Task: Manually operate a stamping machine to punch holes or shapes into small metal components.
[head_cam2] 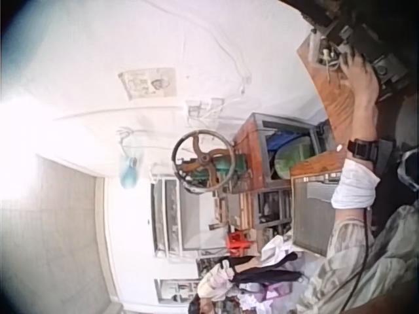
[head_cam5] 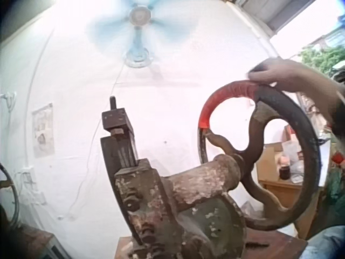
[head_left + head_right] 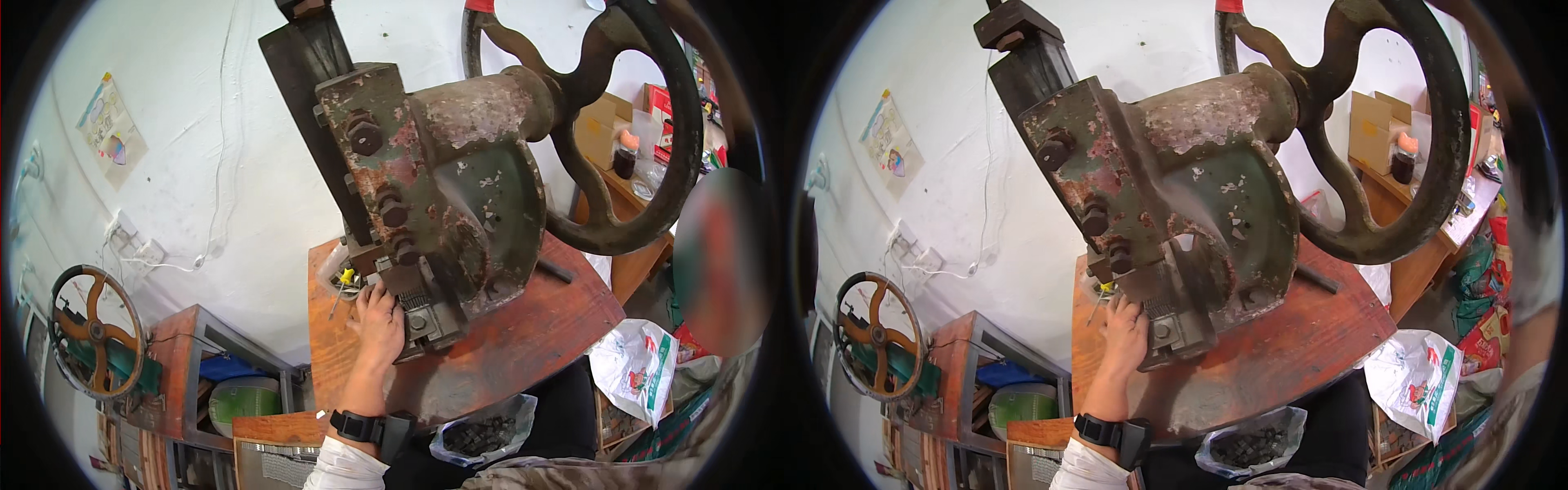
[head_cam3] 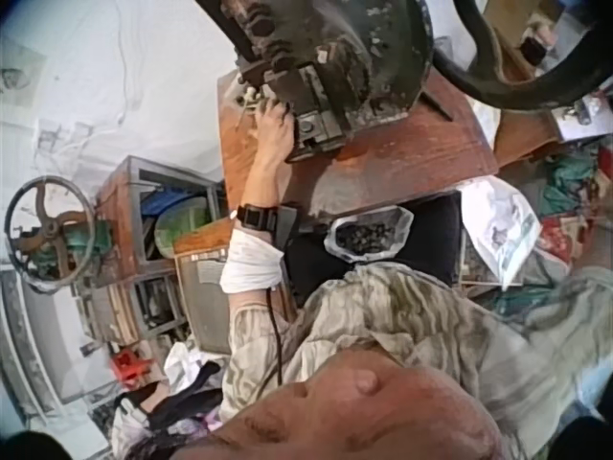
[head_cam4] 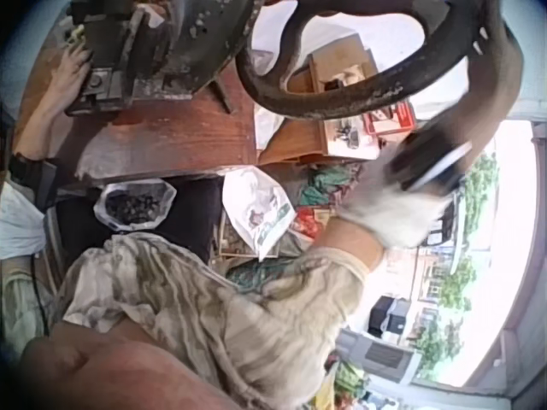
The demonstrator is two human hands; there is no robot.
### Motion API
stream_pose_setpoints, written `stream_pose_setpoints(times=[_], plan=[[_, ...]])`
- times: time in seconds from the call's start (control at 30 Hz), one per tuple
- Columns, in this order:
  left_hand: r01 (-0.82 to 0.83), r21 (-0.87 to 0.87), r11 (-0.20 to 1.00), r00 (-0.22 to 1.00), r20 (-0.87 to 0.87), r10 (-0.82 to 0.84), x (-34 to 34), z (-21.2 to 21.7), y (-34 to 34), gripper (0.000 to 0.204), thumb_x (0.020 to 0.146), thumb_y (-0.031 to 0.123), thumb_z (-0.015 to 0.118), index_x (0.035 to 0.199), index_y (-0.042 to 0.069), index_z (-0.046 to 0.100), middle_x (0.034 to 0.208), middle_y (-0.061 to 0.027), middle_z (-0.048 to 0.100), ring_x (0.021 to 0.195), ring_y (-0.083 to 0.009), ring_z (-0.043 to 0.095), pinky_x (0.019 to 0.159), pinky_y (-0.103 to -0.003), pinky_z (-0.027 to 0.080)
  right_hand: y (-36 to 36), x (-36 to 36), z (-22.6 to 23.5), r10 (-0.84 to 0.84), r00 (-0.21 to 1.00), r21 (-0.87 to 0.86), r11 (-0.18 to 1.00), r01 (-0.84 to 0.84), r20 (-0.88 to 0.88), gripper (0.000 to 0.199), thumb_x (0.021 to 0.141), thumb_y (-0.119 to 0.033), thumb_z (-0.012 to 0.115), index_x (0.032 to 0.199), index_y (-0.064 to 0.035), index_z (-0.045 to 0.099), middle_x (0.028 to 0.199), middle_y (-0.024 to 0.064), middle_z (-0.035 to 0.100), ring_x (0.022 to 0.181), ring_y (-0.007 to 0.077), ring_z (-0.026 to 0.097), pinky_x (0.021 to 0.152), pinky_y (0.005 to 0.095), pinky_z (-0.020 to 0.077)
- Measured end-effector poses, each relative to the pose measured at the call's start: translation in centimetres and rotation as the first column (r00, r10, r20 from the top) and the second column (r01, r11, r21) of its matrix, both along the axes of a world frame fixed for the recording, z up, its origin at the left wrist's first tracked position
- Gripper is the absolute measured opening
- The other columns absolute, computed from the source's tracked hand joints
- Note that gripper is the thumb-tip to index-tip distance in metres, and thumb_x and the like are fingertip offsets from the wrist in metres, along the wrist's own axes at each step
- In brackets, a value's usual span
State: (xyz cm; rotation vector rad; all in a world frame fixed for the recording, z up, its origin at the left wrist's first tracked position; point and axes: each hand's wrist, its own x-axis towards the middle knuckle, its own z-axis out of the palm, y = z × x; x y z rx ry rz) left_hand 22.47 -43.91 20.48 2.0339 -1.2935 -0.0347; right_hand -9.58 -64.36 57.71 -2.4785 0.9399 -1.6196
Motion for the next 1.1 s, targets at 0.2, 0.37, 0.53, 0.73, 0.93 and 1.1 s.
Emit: stream_pose_setpoints(times=[0.2,0.37,0.53,0.73,0.93,1.1], plan=[[-0.080,0.005,0.997,0.997,-0.002,0.080,0.0,0.9,1.6,0.034,0.085,0.013,0.050,0.118,0.008,0.055,0.138,-0.0068,0.041,0.130,-0.0342,0.029,0.090,-0.075,0.019,3.0,0.4,-9.3,0.212,0.820,0.264,0.878,-0.399,0.533,0.048,0.089,-0.036,0.056,0.119,0.0027,0.054,0.104,0.0133,0.062,0.091,0.0173,0.061,0.082,0.0274,0.0475],[-0.162,0.072,0.984,0.987,0.027,0.161,-0.2,0.3,1.5,0.030,0.084,0.014,0.050,0.112,0.006,0.056,0.138,-0.0074,0.041,0.130,-0.0312,0.030,0.089,-0.075,0.020,0.1,3.0,-33.1,0.062,0.941,-0.204,0.979,0.008,0.334,0.028,0.083,-0.010,0.061,0.108,0.0019,0.056,0.094,0.0055,0.062,0.086,0.0146,0.058,0.083,0.0275,0.0434],[-0.152,0.025,0.988,0.988,0.017,0.151,0.9,0.4,2.4,0.030,0.085,0.012,0.051,0.115,0.008,0.056,0.138,-0.0072,0.041,0.131,-0.0335,0.028,0.091,-0.075,0.017,1.0,0.1,-22.9,0.067,0.883,0.193,0.965,-0.175,0.465,0.037,0.082,-0.023,0.065,0.109,0.0020,0.057,0.092,0.0062,0.063,0.079,0.0129,0.058,0.076,0.0258,0.0449],[-0.110,0.007,0.994,0.993,-0.037,0.110,1.7,-0.2,2.6,0.036,0.087,0.011,0.048,0.122,0.014,0.054,0.138,-0.0048,0.042,0.132,-0.0339,0.028,0.093,-0.074,0.015,-3.8,-3.8,-19.6,0.192,0.900,0.214,0.932,-0.292,0.392,0.051,0.085,-0.037,0.058,0.120,0.0003,0.052,0.102,0.0046,0.061,0.090,0.0134,0.056,0.083,0.0261,0.0419],[-0.102,0.097,0.990,0.994,-0.020,0.104,-0.4,0.6,0.2,0.033,0.085,0.012,0.049,0.117,0.007,0.055,0.137,-0.0090,0.042,0.131,-0.0341,0.027,0.099,-0.069,0.016,0.0,0.2,-28.2,-0.197,0.959,-0.233,0.942,0.243,0.203,0.042,0.089,-0.033,0.056,0.114,-0.0002,0.055,0.102,0.0075,0.060,0.092,0.0152,0.056,0.086,0.0294,0.0425],[0.034,-0.072,0.997,0.991,-0.126,-0.042,3.0,0.4,4.5,0.037,0.077,0.014,0.058,0.113,0.005,0.059,0.131,-0.0159,0.045,0.129,-0.0398,0.026,0.109,-0.043,0.022,1.3,1.1,-27.2,0.188,0.782,0.070,0.957,-0.283,0.595,0.031,0.093,-0.023,0.049,0.110,0.0010,0.058,0.111,0.0116,0.057,0.104,0.0192,0.054,0.093,0.0331,0.0400]])
